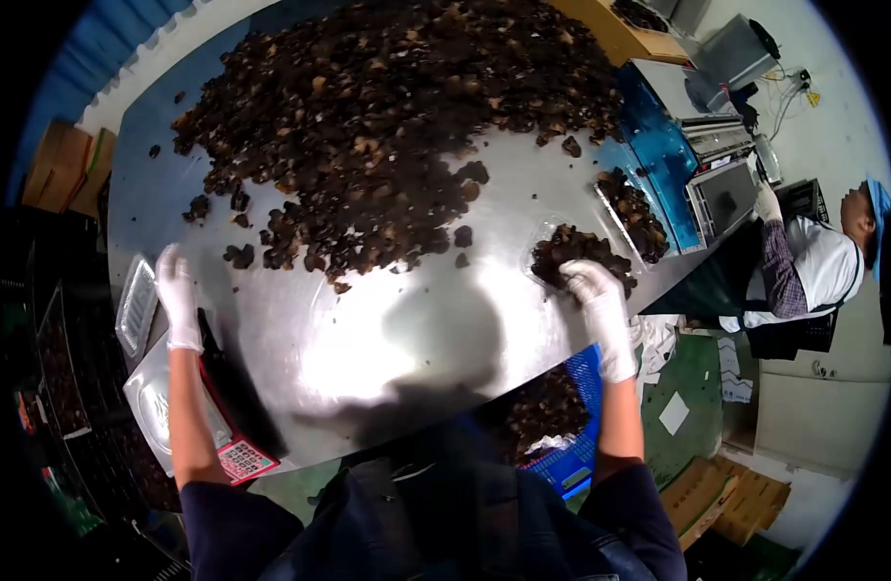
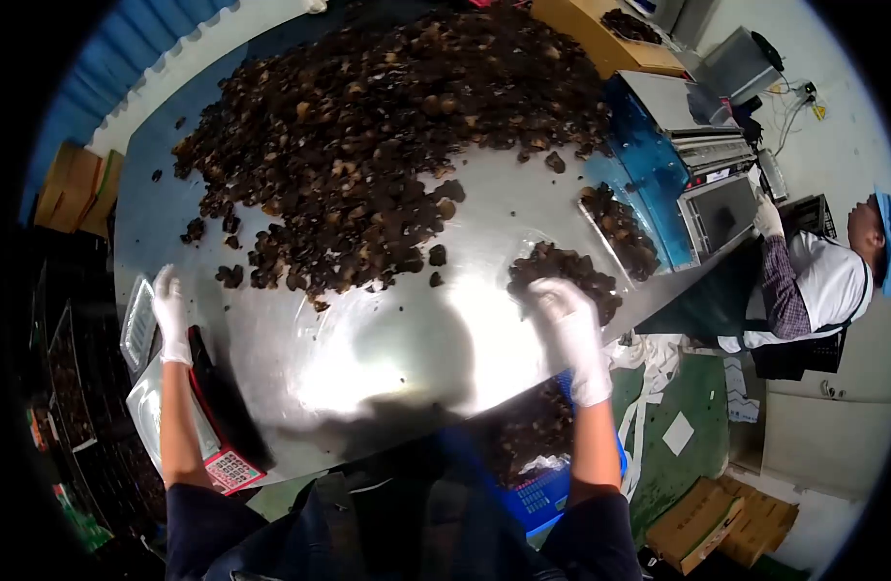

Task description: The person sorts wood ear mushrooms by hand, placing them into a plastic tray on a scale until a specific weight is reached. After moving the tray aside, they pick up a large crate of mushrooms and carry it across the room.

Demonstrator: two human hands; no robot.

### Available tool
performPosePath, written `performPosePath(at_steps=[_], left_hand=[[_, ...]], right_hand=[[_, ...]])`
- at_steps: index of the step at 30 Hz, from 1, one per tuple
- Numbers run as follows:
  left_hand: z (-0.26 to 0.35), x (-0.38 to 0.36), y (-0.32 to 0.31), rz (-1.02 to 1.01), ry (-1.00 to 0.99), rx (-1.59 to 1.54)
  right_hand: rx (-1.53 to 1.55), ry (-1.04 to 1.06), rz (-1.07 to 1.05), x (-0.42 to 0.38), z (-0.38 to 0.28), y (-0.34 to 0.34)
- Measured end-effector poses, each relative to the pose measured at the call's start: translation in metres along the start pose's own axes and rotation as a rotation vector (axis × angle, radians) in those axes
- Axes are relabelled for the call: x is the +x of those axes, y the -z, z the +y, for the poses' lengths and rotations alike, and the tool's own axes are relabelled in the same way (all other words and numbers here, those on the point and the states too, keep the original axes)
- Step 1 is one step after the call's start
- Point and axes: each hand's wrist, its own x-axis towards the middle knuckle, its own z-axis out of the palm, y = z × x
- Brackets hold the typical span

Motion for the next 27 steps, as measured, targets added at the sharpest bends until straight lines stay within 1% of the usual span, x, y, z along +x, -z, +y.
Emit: performPosePath(at_steps=[1,2,3,4,5,6,7,8,9,11,12,13,14,15,16,18,19,20,21,22,24,25,27], left_hand=[[-0.058,0.029,0.016,0.053,0.077,0.054],[-0.097,0.048,0.032,0.117,0.157,0.114],[-0.104,0.054,0.047,0.054,0.209,0.195],[-0.108,0.058,0.069,-0.007,0.267,0.286],[-0.119,0.06,0.079,0.05,0.278,0.236],[-0.154,0.067,0.085,-0.041,0.355,0.222],[-0.201,0.075,0.087,-0.134,0.434,0.2],[-0.268,0.082,0.076,-0.174,0.291,0.085],[-0.315,0.082,0.072,-0.218,0.142,-0.037],[-0.235,0.064,0.091,-0.372,0.167,0.266],[-0.177,0.052,0.102,-0.454,0.163,0.414],[-0.176,0.053,0.1,-0.411,0.081,0.463],[-0.176,0.055,0.099,-0.413,0.087,0.46],[-0.176,0.056,0.099,-0.416,0.065,0.573],[-0.174,0.055,0.1,-0.418,0.044,0.685],[-0.165,0.055,0.1,-0.393,0.06,0.674],[-0.167,0.058,0.1,-0.403,0.024,0.688],[-0.158,0.057,0.103,-0.413,-0.013,0.703],[-0.149,0.057,0.106,-0.449,0.046,0.667],[-0.149,0.058,0.107,-0.448,0.052,0.667],[-0.15,0.063,0.113,-0.527,0.026,0.598],[-0.134,0.061,0.119,-0.536,0.089,0.528],[-0.143,0.061,0.118,-0.534,0.078,0.53]], right_hand=[[0.127,-0.091,-0.096,-0.012,0.006,-0.029],[0.278,-0.222,-0.175,-0.027,0.011,-0.065],[0.308,-0.274,-0.276,-0.038,0.013,-0.096],[0.315,-0.191,-0.323,-0.047,0.02,-0.131],[0.188,-0.281,-0.35,-0.054,0.01,-0.163],[0.174,-0.156,-0.359,-0.065,0.04,-0.201],[0.261,-0.193,-0.376,-0.069,0.027,-0.23],[0.342,-0.235,-0.386,-0.073,0.013,-0.257],[0.339,-0.236,-0.406,-0.076,0.009,-0.283],[0.126,0.004,-0.347,-0.078,0.006,-0.323],[0.119,-0.001,-0.354,-0.08,0.003,-0.334],[0.04,0.159,-0.346,-0.082,-0.002,-0.343],[-0.038,0.322,-0.336,-0.082,-0.014,-0.349],[0.02,0.221,-0.376,-0.087,-0.028,-0.348],[0.015,0.221,-0.383,-0.089,-0.021,-0.353],[-0.068,0.167,-0.457,-0.093,-0.001,-0.363],[-0.072,0.166,-0.465,-0.096,-0.004,-0.366],[0.02,0.097,-0.472,-0.098,-0.01,-0.369],[0.113,0.028,-0.479,-0.1,-0.015,-0.372],[0.112,0.029,-0.484,-0.104,-0.01,-0.375],[0.102,0.054,-0.416,-0.111,0.003,-0.381],[0.104,0.06,-0.422,-0.112,-0.001,-0.381],[-0.003,0.079,-0.384,-0.112,-0.018,-0.371]])
